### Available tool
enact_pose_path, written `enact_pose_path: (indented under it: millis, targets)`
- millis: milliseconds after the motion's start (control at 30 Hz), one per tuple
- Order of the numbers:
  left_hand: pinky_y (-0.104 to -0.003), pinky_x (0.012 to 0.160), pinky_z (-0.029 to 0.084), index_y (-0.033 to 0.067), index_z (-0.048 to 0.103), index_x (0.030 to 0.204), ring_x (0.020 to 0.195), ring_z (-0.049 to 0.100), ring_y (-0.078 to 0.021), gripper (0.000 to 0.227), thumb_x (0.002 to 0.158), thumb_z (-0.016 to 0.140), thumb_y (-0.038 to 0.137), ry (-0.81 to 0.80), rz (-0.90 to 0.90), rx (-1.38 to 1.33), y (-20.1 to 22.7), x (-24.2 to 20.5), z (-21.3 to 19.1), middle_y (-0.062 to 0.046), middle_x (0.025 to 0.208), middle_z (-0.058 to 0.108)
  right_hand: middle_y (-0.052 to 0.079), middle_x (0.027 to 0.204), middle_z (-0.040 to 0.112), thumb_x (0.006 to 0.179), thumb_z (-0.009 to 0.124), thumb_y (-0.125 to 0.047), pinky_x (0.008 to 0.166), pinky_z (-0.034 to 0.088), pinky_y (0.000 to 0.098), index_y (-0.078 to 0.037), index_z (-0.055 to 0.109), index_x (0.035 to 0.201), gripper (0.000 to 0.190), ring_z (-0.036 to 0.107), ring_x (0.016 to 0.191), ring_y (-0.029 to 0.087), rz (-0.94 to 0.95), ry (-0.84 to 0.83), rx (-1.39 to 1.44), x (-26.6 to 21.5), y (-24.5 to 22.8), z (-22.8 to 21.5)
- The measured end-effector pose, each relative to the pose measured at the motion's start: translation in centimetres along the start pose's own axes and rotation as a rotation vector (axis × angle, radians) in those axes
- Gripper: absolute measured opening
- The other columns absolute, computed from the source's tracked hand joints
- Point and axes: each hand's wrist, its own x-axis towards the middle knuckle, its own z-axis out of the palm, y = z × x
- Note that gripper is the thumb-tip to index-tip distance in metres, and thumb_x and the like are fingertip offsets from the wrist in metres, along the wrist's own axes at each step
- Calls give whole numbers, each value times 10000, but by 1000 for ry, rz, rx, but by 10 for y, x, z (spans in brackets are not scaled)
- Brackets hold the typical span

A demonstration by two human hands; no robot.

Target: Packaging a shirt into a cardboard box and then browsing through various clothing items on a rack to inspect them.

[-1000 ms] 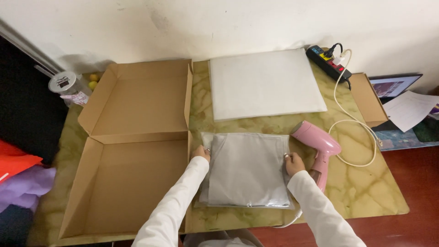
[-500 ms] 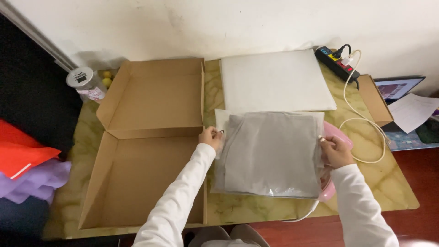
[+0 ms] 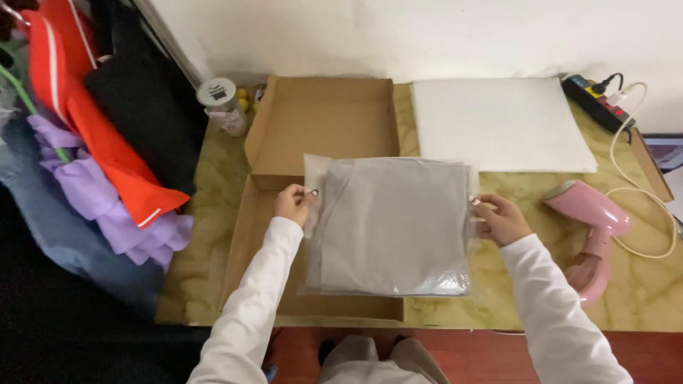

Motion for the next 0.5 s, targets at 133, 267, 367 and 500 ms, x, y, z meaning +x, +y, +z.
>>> enact_pose_path:
  millis: [133, 267, 367, 500]
  targets:
    - [-343, 720, 494, 92, 614, 886, 805, 638, -255, 153, 743, 602, 147, 59, -10, -52, -84, 23, -43, -126, 799, 665, 43, 725, 558, 819, 588, -199, 397, 502, 269, -108, 528, 1023, 231, 515, 420, 111, 65, -26, -25, -3, 13, 78]
    - [-359, 711, 492, 97, 607, 880, 794, 636, -258, 149, 752, 608, 173, 58, -101, 36, -118, 28, -76, -113, 783, 668, 40, 718, 568, 807, 609, -230, 385, 512, 277, -121, 542, 1007, 237, 524, 416, 120, 134, -37, -28, -3, 41, 130]
    - [-365, 734, 497, 124, 612, 874, 839, 634, -253, 150, 755, 595, 213, 46, -156, 170, -136, 42, -80, -83, 802, 675, 38, 677, 547, 807, 608, -238, 358, 493, 272, -115, 535, 1015, 253, 502, 401, 116, 176, -14, -2, 12, 68, 151]
    - [-347, 746, 511, 173, 606, 873, 867, 637, -224, 151, 765, 570, 272, 7, -238, 336, -148, 49, -71, -22, 829, 679, 49, 586, 489, 810, 591, -235, 314, 441, 266, -93, 538, 1014, 254, 456, 374, 118, 250, 35, 2, 21, 94, 165]
